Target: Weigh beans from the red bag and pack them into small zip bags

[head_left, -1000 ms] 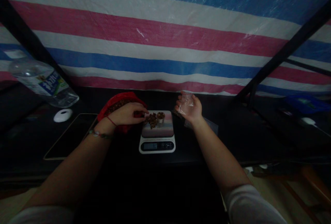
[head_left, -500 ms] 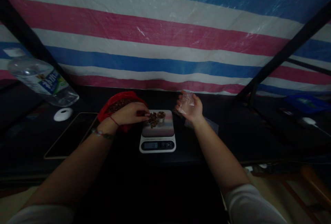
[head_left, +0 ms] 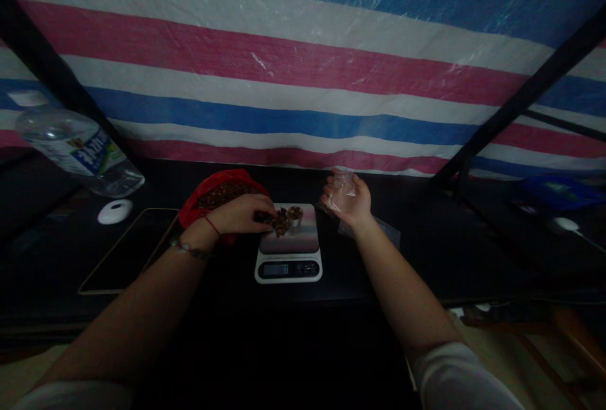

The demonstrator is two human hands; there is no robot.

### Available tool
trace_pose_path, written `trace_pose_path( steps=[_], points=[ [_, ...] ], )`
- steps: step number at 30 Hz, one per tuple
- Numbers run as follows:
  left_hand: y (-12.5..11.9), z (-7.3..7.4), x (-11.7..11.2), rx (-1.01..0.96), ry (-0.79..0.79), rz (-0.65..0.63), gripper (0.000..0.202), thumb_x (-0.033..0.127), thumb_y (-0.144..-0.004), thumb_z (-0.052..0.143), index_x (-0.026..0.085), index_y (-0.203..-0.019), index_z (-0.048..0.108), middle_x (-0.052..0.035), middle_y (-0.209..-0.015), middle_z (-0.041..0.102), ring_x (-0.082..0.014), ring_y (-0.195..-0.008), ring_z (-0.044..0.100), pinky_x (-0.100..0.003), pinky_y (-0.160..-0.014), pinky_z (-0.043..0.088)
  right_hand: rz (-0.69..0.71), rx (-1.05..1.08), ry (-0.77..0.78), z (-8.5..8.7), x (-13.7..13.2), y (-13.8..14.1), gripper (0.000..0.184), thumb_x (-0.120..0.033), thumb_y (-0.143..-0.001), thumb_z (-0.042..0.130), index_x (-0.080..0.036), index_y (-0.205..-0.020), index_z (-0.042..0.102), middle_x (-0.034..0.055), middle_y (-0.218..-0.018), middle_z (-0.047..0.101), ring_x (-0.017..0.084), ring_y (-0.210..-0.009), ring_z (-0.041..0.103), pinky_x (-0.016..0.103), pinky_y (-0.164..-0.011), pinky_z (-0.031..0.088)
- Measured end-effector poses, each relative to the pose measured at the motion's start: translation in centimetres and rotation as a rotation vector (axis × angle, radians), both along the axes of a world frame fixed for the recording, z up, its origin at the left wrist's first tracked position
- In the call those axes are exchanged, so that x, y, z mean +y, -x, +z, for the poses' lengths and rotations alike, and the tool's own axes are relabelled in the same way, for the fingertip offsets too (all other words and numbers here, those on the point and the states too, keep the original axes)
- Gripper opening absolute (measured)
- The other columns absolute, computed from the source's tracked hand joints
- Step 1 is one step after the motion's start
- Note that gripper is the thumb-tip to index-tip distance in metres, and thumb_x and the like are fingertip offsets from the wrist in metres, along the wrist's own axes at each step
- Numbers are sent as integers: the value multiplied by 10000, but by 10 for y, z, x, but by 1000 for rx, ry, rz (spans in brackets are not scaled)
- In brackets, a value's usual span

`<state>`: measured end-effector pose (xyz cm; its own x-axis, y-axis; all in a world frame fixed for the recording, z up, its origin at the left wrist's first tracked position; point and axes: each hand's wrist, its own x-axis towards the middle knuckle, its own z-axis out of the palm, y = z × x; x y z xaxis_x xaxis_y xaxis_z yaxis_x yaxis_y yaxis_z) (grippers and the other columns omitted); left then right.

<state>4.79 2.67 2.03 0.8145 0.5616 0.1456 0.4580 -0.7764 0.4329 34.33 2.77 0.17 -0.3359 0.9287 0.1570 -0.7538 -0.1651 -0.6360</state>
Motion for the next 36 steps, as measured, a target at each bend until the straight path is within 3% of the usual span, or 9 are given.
trace_pose_path(
  steps=[9,21,26,31,33,36],
  points=[
    [-3,-5,2,-2,-42,-6,155,251,-827,592,197,-908,712,-38,-925,669,-146,-851,617,-242,-811,455,-28,-28,32,2,-1,1,320,-460,-807,519,-246,-1030,602,-3,-867,675,149,-718,602,304,-638,496],
    [-1,-10,7,1,-51,22,186,293,-854,567,215,-900,729,-34,-922,685,-146,-856,626,-246,-819,460,-40,-51,-2,2,-2,1,324,-482,-793,553,-256,-1019,603,-13,-866,683,141,-715,614,296,-635,520],
    [23,-5,18,-9,-142,215,264,362,-858,530,213,-965,721,-47,-1027,685,-181,-954,611,-285,-878,457,-50,-77,-12,2,-1,1,353,-497,-788,558,-255,-1041,598,-15,-867,686,141,-728,619,292,-644,526],
    [54,-1,36,139,-164,458,287,330,-815,513,213,-960,731,-57,-999,712,-223,-953,620,-341,-909,448,-12,-21,-23,0,-1,1,357,-473,-770,572,-241,-1039,610,-15,-864,684,140,-720,614,289,-641,521],
    [54,4,32,129,-146,408,306,320,-810,506,211,-1000,720,-57,-1034,706,-220,-975,618,-341,-923,441,-4,-3,-26,0,-1,1,345,-461,-772,568,-240,-1033,617,-9,-876,688,147,-727,616,298,-642,519],
    [42,13,17,97,-37,190,276,327,-817,507,209,-932,728,-42,-989,710,-186,-936,628,-285,-880,452,-16,-17,-34,1,-1,1,316,-458,-796,543,-252,-1023,618,-1,-886,692,157,-732,618,308,-633,514]
  ],
)
